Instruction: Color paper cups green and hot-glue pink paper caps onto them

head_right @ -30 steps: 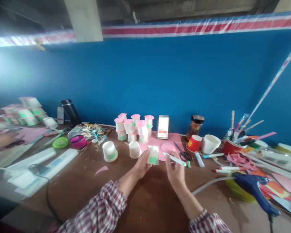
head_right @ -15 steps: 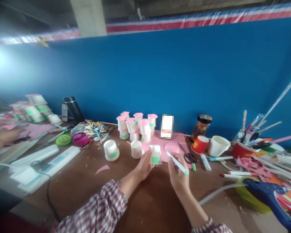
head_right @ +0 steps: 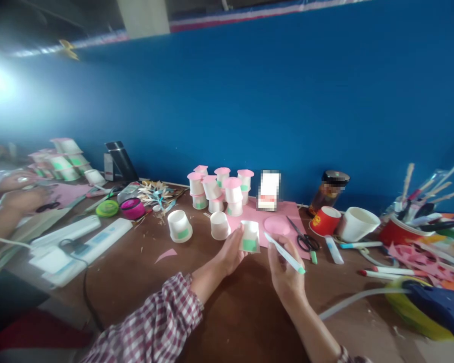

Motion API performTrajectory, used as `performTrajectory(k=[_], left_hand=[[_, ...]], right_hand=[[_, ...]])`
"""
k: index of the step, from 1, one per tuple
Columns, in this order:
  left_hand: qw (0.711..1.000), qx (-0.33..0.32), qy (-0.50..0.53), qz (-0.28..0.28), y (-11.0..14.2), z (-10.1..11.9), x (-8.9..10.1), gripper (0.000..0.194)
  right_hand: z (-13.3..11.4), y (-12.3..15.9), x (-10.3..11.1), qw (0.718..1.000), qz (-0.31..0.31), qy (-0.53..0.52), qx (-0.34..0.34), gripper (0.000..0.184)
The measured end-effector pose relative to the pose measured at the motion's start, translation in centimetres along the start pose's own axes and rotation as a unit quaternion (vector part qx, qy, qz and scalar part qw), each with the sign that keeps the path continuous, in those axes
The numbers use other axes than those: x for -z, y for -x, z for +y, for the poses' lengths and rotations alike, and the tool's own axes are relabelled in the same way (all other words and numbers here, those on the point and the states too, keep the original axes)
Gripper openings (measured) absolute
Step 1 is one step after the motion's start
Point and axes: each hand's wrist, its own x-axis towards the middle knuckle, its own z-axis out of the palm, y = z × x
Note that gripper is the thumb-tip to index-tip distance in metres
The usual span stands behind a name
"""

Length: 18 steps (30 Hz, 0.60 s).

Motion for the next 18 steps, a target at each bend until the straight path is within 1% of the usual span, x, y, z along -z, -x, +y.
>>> performTrajectory(k=[3,7,11,14,18], left_hand=[[1.000,-0.019,-0.003,0.013,0.04,0.01,-0.15,0.042],[1.000,-0.008,0.011,0.015,0.09,0.11,-0.32,0.037],[0.999,0.006,0.031,0.018,0.14,0.32,-0.51,0.040],[0.999,0.011,0.028,0.013,0.16,0.41,-0.58,0.041],[1.000,0.012,0.011,0.015,0.18,0.17,-0.40,0.030]], right_hand=[[0.01,0.02,0.01,1.000,0.000,0.005,-0.001,0.024],[-0.26,0.02,0.16,1.000,0.002,0.011,-0.004,0.025],[-0.66,0.00,0.29,1.000,0.006,0.010,0.001,0.025],[-0.79,0.01,0.33,1.000,-0.005,-0.002,0.001,0.025],[-0.61,0.07,0.30,1.000,-0.010,-0.001,-0.014,0.025]])
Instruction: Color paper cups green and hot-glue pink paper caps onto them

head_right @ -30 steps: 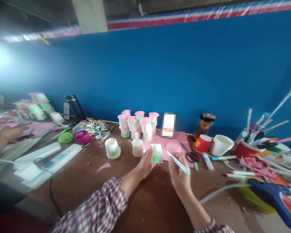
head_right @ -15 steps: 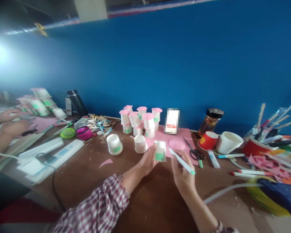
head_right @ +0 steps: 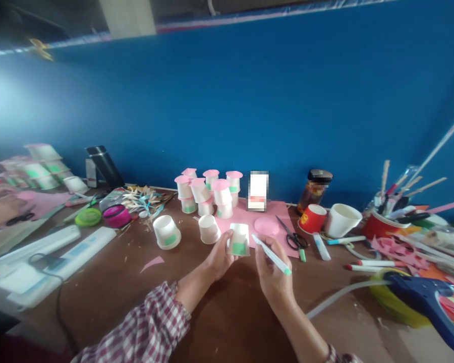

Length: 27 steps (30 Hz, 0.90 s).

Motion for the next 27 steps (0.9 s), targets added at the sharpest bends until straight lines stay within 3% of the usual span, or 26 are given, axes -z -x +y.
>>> performTrajectory(k=[8,16,27], left_hand=[[0.998,-0.045,-0.041,-0.033,0.19,-0.23,0.17,0.025],[0.999,-0.031,-0.034,-0.026,0.38,0.30,-0.51,0.028],[0.999,-0.023,0.016,-0.028,-0.13,0.08,-0.32,0.035]], right_hand=[[0.34,-0.15,-0.03,1.000,0.018,-0.012,0.016,0.020],[0.23,-0.18,0.00,1.000,0.010,-0.026,0.002,0.018],[0.02,-0.14,-0.18,0.985,0.014,-0.154,-0.078,0.022]])
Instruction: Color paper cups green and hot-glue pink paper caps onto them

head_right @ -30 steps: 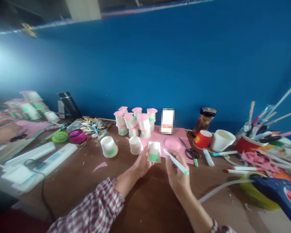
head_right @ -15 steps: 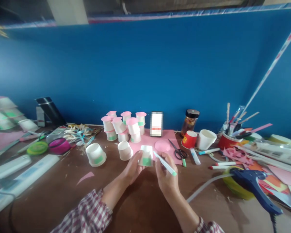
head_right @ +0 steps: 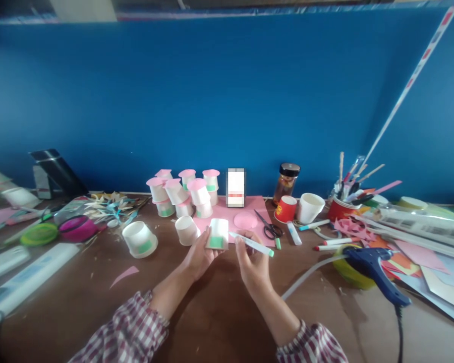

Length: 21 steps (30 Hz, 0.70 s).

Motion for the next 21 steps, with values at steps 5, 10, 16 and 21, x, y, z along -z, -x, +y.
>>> performTrajectory(k=[5,10,16,21], left_hand=[[1.000,-0.007,-0.011,-0.008,-0.04,-0.11,0.16,0.034],[0.999,-0.032,-0.019,-0.019,0.02,-0.22,0.35,0.029],[0.999,-0.039,-0.034,-0.017,-0.06,-0.40,0.64,0.024],[0.998,-0.038,-0.045,-0.014,-0.14,-0.43,0.72,0.023]], right_hand=[[-0.28,0.30,-0.07,1.000,-0.025,-0.001,0.001,0.019],[0.08,0.54,-0.12,0.999,-0.044,0.015,0.007,0.017],[0.15,0.82,-0.01,0.997,-0.053,0.048,0.015,0.014],[-0.07,0.73,0.06,0.996,-0.061,0.067,0.012,0.015]])
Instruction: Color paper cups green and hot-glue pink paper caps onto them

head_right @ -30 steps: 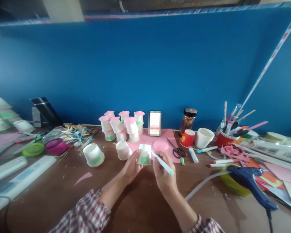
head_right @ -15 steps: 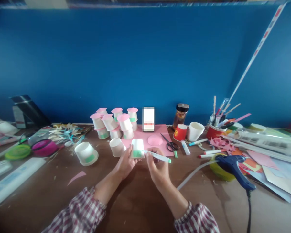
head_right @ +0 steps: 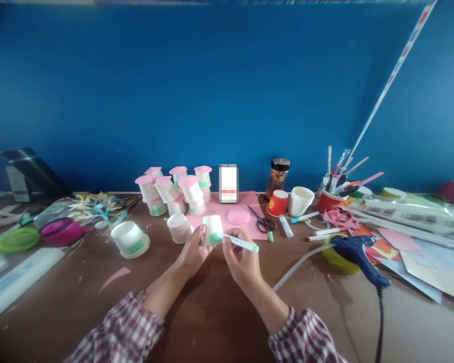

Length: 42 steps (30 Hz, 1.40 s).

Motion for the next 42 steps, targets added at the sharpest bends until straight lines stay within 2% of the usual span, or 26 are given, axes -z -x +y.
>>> performTrajectory(k=[7,18,27,42], left_hand=[[1.000,-0.007,-0.011,-0.008,0.26,0.27,-0.27,0.023],[1.000,0.014,0.006,0.020,0.18,0.22,-0.27,0.029],[1.000,-0.012,-0.002,-0.012,0.34,0.20,-0.24,0.022],[1.000,-0.019,0.003,-0.019,0.48,0.35,-0.52,0.021]], right_hand=[[0.19,0.23,-0.18,1.000,-0.013,0.018,0.002,0.017],[0.12,-0.28,-0.04,1.000,0.024,0.000,0.015,0.017],[0.15,0.16,-0.37,0.995,0.016,0.080,0.048,0.015],[0.09,0.16,-0.28,0.997,0.003,0.064,0.034,0.017]])
